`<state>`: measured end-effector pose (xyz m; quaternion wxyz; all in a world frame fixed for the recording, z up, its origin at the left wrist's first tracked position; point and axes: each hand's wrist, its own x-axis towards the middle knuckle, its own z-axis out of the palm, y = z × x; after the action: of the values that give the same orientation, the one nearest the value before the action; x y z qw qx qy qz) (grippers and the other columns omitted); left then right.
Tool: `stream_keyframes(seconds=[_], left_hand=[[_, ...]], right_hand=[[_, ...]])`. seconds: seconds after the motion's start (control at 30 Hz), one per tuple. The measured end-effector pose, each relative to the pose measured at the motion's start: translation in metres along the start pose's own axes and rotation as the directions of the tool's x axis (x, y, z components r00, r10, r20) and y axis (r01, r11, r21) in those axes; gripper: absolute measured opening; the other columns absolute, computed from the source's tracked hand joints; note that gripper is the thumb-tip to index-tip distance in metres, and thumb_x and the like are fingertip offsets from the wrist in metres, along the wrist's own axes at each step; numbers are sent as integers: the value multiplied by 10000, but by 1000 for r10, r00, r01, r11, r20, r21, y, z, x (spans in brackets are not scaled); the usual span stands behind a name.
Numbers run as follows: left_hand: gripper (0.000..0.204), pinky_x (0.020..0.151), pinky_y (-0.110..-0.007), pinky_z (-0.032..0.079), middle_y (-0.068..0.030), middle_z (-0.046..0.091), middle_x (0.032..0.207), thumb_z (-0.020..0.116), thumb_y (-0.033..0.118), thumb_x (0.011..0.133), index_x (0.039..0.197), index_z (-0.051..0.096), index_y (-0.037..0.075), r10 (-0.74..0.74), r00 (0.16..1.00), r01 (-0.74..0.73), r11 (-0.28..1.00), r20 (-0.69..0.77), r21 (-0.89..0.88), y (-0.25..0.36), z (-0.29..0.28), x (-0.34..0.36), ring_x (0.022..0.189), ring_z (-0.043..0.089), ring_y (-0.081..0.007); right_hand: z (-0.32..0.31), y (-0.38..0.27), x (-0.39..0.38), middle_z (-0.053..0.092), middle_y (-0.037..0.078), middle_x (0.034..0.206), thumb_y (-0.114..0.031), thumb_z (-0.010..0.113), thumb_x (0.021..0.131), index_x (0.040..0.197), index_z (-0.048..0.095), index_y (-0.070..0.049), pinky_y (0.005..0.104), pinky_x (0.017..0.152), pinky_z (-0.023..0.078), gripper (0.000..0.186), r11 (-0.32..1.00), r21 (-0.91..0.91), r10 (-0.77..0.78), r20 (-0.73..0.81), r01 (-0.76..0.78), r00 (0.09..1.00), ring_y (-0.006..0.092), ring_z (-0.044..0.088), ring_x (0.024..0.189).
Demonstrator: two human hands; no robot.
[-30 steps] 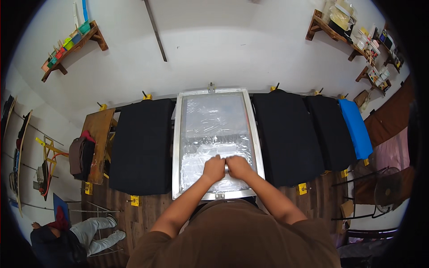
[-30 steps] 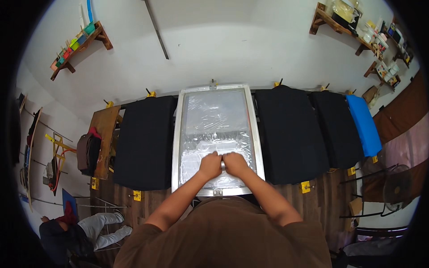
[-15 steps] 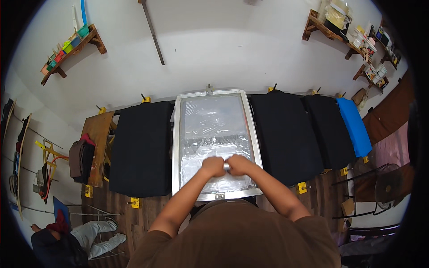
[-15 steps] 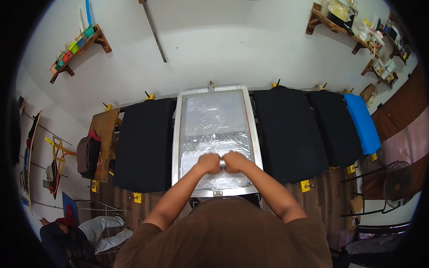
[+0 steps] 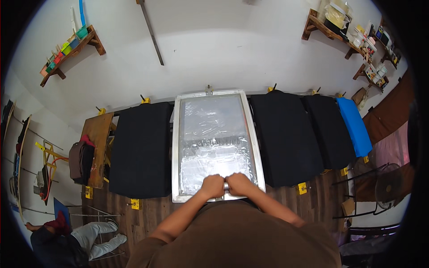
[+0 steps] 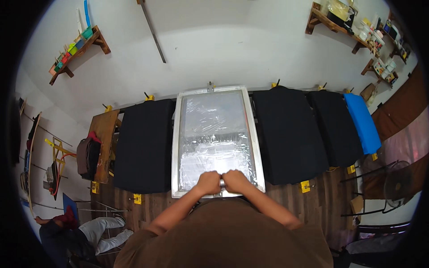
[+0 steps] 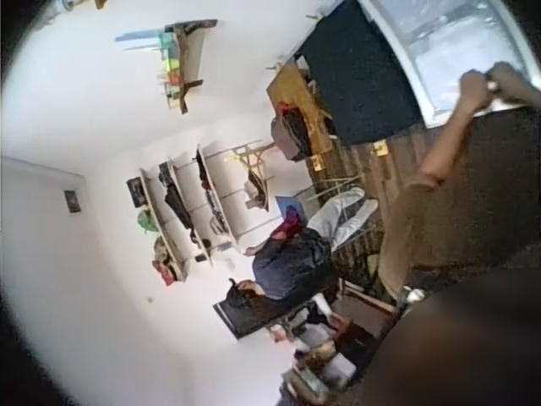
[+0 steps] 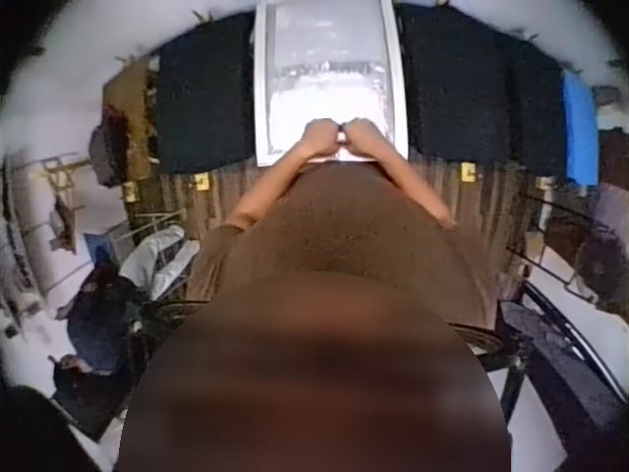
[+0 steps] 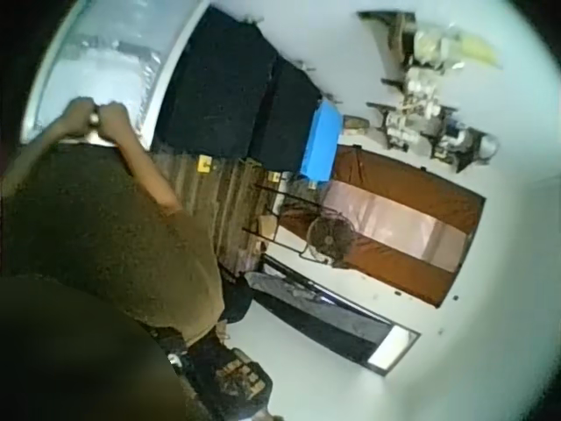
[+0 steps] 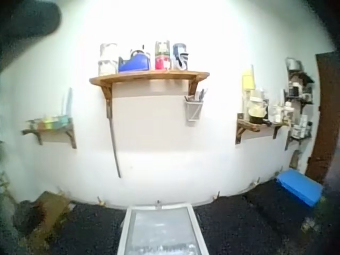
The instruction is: Using a squeegee to apply ink to a t-shirt through a screen printing frame.
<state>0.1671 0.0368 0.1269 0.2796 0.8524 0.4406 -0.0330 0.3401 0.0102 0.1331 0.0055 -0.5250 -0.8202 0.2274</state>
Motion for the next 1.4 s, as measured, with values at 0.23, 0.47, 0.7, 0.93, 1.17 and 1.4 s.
stream_keyframes(seconds=[0.23,0.47,0.7,0.93,1.17,1.4], left_hand=[[279,798,-457,576,-200,743,932,671,257,705,895,772,80,-31,967,18,998,252,55,1,-35,35,888,725,-363],[246,797,-455,579,-156,725,1001,754,221,725,954,771,134,-82,979,98,992,-187,81,-26,-34,83,919,714,-349],[259,765,-484,565,-193,694,891,688,152,687,929,765,98,-7,984,5,1000,-176,-14,-15,-8,28,844,694,-388],[271,775,-475,575,-196,727,901,678,229,723,928,766,74,-25,998,25,1000,64,5,5,1,-1,863,709,-392],[325,826,-439,590,-167,747,1046,718,231,714,995,769,74,-158,983,151,985,91,83,-7,-62,80,988,727,-330],[219,769,-487,560,-183,662,915,707,146,710,920,746,99,10,944,-8,1000,-330,5,-15,-6,51,846,678,-387]], right_hand=[[-29,24,26,721,244,907,-220,723,697,932,743,-15,465,807,570,313,997,71,-21,222,5,975,395,705,894],[-33,48,78,703,228,817,-146,698,678,870,717,-36,493,759,570,222,1000,-26,-11,-174,6,985,419,689,791],[-17,13,32,710,213,796,-108,674,683,858,742,-54,489,718,577,196,999,-54,2,-57,-5,998,401,700,759],[-8,-3,-3,717,231,849,-161,689,710,910,744,-39,497,759,571,241,1000,-10,11,113,-9,994,409,702,813],[-52,50,71,725,235,931,-166,704,705,976,740,-23,465,820,574,308,998,-53,-14,99,19,995,391,707,909],[-14,37,48,712,203,866,-71,668,682,929,722,-46,487,769,559,254,999,-29,-48,-182,44,982,399,690,831]])
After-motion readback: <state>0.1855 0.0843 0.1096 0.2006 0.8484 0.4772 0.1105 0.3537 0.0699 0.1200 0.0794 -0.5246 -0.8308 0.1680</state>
